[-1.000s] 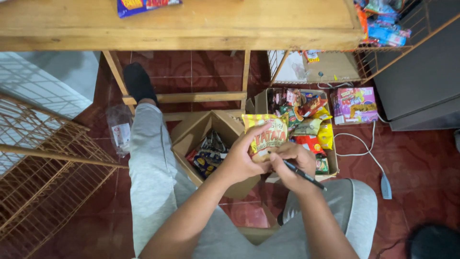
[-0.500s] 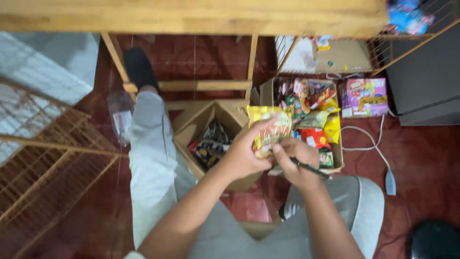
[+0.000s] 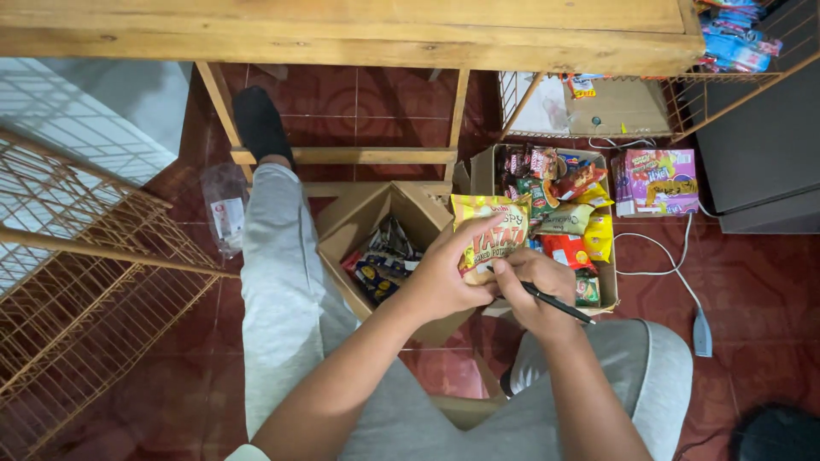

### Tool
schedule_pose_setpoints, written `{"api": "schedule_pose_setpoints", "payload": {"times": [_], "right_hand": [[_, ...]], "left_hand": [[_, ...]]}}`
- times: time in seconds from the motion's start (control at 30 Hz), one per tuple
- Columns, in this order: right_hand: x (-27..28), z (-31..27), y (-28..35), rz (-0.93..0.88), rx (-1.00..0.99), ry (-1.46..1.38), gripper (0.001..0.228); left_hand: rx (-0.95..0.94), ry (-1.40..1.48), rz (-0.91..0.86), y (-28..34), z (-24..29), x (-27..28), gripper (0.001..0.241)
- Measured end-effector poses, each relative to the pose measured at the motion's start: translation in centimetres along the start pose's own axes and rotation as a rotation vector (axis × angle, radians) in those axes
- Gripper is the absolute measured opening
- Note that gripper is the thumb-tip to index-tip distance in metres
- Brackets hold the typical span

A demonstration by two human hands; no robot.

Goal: Labeling and applying tape to individual bags of snacks on a low shelf.

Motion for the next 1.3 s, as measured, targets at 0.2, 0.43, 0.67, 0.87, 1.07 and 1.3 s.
{"api": "schedule_pose_setpoints", "payload": {"times": [0.2, 0.43, 0.67, 0.87, 1.07, 1.3], "right_hand": [[0.0, 0.1, -0.1, -0.005, 0.057, -0.071, 0.023], [-0.4, 1.6, 0.3, 0.013, 0.073, -0.057, 0.021], [-1.9, 6.5, 3.0, 0.167, -0.329, -0.905, 0.024], [0.5, 5.8, -0.1, 0.085, -0.488, -1.093, 0.014], [1.1, 6.2, 1.6, -0.333, -0.671, -0.559, 0.039], [1.8, 0.5, -1.4, -0.289, -0.493, -0.798, 0.039]], "left_hand": [[0.041, 0.021, -0.008, 0.1, 0.2, 0.0, 0.084], [0.012, -0.023, -0.026, -0.2, 0.9, 0.2, 0.087], [0.010, -0.021, -0.026, -0.3, 0.6, 0.2, 0.092], [0.029, 0.028, -0.052, 0.7, -0.8, 0.4, 0.089], [0.018, 0.078, -0.080, 0.9, 0.1, 0.9, 0.087], [-0.128, 0.049, 0.111, 0.1, 4.7, 2.0, 0.095]]}}
Point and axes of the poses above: each hand's wrist, its own y-axis away from the middle knuckle, its own x-axis out of the back of the hand, z = x × y, the point moved 1 cm from there along -y, towards the middle knuckle, and after that the axes turned 14 degrees about y, right-handed, at the moved point
